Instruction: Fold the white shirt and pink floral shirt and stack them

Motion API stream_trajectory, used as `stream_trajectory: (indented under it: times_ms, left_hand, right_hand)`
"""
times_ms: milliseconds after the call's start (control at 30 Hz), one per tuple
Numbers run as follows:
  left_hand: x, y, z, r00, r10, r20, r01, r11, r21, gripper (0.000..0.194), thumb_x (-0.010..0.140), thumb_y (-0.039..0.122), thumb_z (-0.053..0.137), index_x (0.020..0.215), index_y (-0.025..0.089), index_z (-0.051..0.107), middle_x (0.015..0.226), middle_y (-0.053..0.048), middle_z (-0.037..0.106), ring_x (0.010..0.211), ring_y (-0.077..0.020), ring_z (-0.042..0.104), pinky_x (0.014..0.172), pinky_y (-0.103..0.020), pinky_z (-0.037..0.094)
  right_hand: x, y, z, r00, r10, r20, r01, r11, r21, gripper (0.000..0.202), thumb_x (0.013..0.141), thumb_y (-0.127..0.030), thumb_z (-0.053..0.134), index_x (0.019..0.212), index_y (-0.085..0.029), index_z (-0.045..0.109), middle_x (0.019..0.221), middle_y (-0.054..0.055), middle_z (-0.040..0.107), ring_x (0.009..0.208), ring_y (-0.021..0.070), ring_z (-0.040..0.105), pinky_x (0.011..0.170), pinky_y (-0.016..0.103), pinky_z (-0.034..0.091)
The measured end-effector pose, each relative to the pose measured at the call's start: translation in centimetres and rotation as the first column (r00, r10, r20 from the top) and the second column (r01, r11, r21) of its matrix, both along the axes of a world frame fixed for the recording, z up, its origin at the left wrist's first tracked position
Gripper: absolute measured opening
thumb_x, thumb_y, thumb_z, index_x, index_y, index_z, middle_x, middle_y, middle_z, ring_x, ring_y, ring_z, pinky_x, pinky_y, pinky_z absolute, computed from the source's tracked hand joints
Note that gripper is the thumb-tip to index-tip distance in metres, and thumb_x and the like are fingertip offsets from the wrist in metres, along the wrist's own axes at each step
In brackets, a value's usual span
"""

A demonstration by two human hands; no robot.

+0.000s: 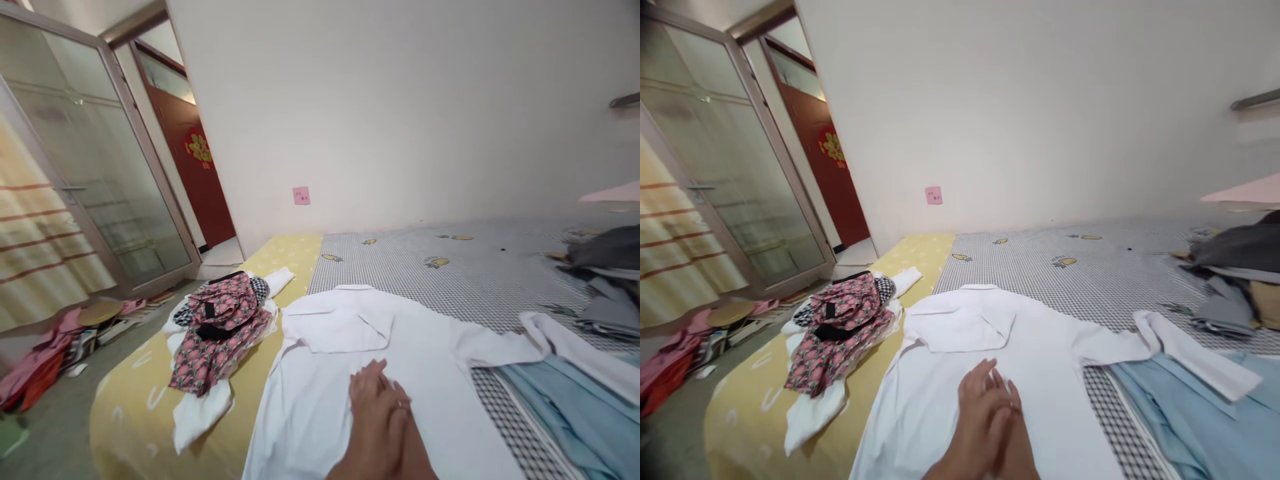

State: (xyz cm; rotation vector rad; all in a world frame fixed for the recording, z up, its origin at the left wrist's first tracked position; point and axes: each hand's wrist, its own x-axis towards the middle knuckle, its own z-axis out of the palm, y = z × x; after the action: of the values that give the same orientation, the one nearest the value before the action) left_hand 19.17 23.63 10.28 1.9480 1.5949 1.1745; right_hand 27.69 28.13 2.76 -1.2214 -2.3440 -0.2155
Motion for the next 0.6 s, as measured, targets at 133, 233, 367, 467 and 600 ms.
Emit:
stream_trajectory:
  times_ms: [133, 233, 367, 467, 600]
  left_hand:
    - [-7.9, -10.2, -3.2, 0.864, 0.446, 0.233, -0.465, 0.885, 0.030, 0.023, 0.088, 0.043, 0.054, 0.091, 0.040, 0.077, 0.132, -0.008, 0.064, 0.131, -0.0355, 0.052, 0.118, -0.060, 0.030]
    - [-15.3, -18.5, -4.3, 0.628, 0.764, 0.146, -0.771, 0.637, -0.015, 0.031, 0.081, 0.053, 0.052, 0.091, 0.032, 0.072, 0.125, -0.015, 0.062, 0.128, -0.0370, 0.053, 0.118, -0.056, 0.032]
    - [-19.9, -27.2, -7.5, 0.243, 0.963, 0.113, -0.782, 0.264, -0.565, 0.065, 0.071, 0.075, 0.048, 0.116, 0.029, 0.058, 0.140, -0.017, 0.055, 0.141, -0.0388, 0.043, 0.113, -0.057, 0.039]
    - [-19.0, -30.2, -10.4, 0.158, 0.964, 0.214, -0.368, 0.259, -0.893, 0.085, 0.065, 0.093, 0.037, 0.116, 0.029, 0.058, 0.148, -0.020, 0.050, 0.144, -0.0408, 0.041, 0.102, -0.058, 0.049]
    - [-16.4, -30.0, -11.7, 0.021, 0.886, 0.463, -0.043, 0.464, -0.885, 0.094, 0.062, 0.100, 0.026, 0.113, 0.029, 0.062, 0.156, -0.013, 0.045, 0.149, -0.0320, 0.035, 0.102, -0.050, 0.052]
  right_hand:
    - [-0.2, -0.8, 1.7, 0.999, -0.033, 0.042, 0.039, 0.987, -0.153, 0.050, 0.101, -0.048, 0.039, 0.149, -0.037, 0.046, 0.156, 0.002, 0.048, 0.145, 0.0314, 0.038, 0.116, 0.057, 0.028]
    - [-0.2, -1.1, 2.9, 0.994, -0.065, 0.089, 0.085, 0.966, -0.243, 0.050, 0.102, -0.046, 0.038, 0.149, -0.033, 0.047, 0.158, 0.003, 0.045, 0.148, 0.0308, 0.033, 0.118, 0.057, 0.023]
    - [-0.2, -1.1, 4.2, 0.987, -0.078, 0.140, 0.117, 0.947, -0.299, 0.050, 0.104, -0.043, 0.033, 0.151, -0.031, 0.044, 0.161, 0.004, 0.040, 0.149, 0.0303, 0.028, 0.119, 0.056, 0.019]
    - [-1.3, -2.9, 5.0, 0.979, -0.141, 0.145, 0.183, 0.924, -0.337, 0.050, 0.105, -0.039, 0.030, 0.152, -0.029, 0.042, 0.163, 0.007, 0.036, 0.149, 0.0318, 0.028, 0.117, 0.058, 0.021]
    - [-3.8, -10.2, 4.7, 1.000, -0.007, -0.018, 0.000, 0.938, -0.345, 0.054, 0.102, -0.019, 0.025, 0.154, -0.026, 0.039, 0.165, 0.011, 0.029, 0.153, 0.0318, 0.018, 0.120, 0.062, 0.011]
